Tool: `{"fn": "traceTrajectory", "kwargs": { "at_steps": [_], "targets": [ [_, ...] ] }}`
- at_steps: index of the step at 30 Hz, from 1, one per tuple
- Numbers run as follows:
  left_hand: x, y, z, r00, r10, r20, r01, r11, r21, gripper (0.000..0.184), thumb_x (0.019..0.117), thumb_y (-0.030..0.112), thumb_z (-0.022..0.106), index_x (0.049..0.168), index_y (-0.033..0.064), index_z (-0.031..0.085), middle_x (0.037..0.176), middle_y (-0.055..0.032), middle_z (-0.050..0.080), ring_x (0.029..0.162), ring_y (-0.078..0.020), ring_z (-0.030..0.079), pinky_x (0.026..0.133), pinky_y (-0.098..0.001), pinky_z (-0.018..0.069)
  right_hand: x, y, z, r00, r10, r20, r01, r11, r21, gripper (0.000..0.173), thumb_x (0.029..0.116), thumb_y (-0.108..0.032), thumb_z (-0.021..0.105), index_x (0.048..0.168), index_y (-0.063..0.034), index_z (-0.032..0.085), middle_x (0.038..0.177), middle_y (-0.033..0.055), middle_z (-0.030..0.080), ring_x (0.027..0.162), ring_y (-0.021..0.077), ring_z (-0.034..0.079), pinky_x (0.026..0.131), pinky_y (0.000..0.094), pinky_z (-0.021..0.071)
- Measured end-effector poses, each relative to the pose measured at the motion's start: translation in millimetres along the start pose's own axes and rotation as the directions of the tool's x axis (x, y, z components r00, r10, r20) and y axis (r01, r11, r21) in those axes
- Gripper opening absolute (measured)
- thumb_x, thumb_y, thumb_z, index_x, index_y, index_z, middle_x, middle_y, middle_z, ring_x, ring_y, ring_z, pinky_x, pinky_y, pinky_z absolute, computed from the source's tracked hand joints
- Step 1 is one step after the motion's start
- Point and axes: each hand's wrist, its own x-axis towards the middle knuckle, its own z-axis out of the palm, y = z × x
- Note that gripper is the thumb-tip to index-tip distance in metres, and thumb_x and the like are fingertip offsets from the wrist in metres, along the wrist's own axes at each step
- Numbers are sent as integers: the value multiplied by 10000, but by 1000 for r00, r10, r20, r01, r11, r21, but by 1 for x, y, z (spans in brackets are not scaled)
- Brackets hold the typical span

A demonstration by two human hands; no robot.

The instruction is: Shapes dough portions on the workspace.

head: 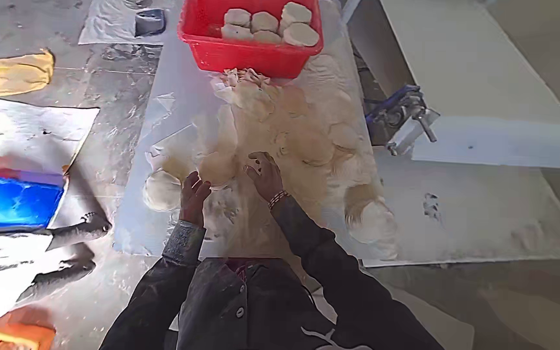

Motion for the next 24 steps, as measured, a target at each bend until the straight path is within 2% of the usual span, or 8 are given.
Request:
{"fn": "traceTrajectory", "kwargs": {
  "at_steps": [3, 7, 9, 11, 13, 16, 20, 24],
  "targets": [
    [-9, -14, -20, 995, 38, 95, -50, 990, 133, 748, 907, 190, 608, 1554, -7, 288, 1609, -230, 277, 1408, -317, 425, 1050, -469, 480, -60, 39, -40, 950, 131, -282, -141, 990, -15, 330, 1004, -210, 639, 1289, -45, 648, 1333, 181, 616, 1218, 350, 591, 984, 476, 511],
    [-36, -29, -30, 987, 34, 158, -59, 986, 156, 733, 901, 266, 584, 1526, -8, 318, 1571, -191, 332, 1325, -232, 510, 988, -414, 524, -139, 102, -109, 683, 354, -638, -499, 865, -54, 340, 993, -185, 637, 1290, -20, 640, 1343, 242, 592, 1280, 439, 530, 1063, 566, 442],
    [-50, -32, -27, 974, -17, 227, -19, 988, 155, 565, 949, 205, 537, 1451, -22, 412, 1447, -144, 473, 1185, -171, 600, 908, -358, 559, -170, 126, -138, 522, 524, -673, -677, 734, 46, 425, 997, -234, 654, 1353, -12, 590, 1395, 268, 545, 1336, 463, 475, 1108, 591, 386],
    [-59, -37, -20, 944, -73, 322, 20, 986, 164, 419, 966, 154, 500, 1348, -17, 517, 1333, -105, 582, 1116, -169, 648, 861, -347, 586, -190, 149, -157, 427, 660, -618, -752, 639, 162, 564, 982, -335, 682, 1411, 2, 538, 1401, 266, 551, 1344, 464, 466, 1116, 605, 357],
    [-63, -40, -11, 904, -105, 413, 33, 984, 178, 367, 952, 134, 480, 1281, -2, 572, 1256, -83, 648, 1062, -185, 681, 836, -350, 600, -198, 169, -164, 413, 746, -523, -769, 593, 238, 673, 957, -429, 710, 1427, 16, 521, 1350, 250, 614, 1313, 444, 522, 1109, 601, 375],
    [-66, -34, 2, 855, -87, 512, -26, 977, 210, 342, 954, 127, 469, 1246, 5, 597, 1209, -84, 683, 1030, -205, 703, 819, -358, 611, -196, 181, -165, 439, 787, -434, -755, 584, 297, 583, 929, -438, 745, 1286, 11, 642, 1225, 259, 664, 1217, 428, 588, 1060, 616, 405],
    [-71, -33, 16, 843, -63, 534, -73, 971, 229, 341, 957, 123, 463, 1247, 2, 596, 1188, -79, 696, 1002, -190, 711, 804, -341, 614, -194, 184, -177, 450, 817, -362, -730, 569, 377, 480, 870, -385, 823, 1131, 5, 720, 1144, 248, 692, 1137, 403, 628, 1005, 612, 443],
    [-79, -35, 27, 853, -75, 516, -71, 963, 258, 336, 977, 120, 454, 1259, -7, 586, 1186, -82, 697, 995, -186, 715, 797, -339, 615, -189, 199, -186, 517, 801, -301, -680, 598, 423, 448, 851, -287, 850, 1109, 45, 697, 1131, 263, 676, 1108, 393, 623, 990, 587, 453]
  ]
}}
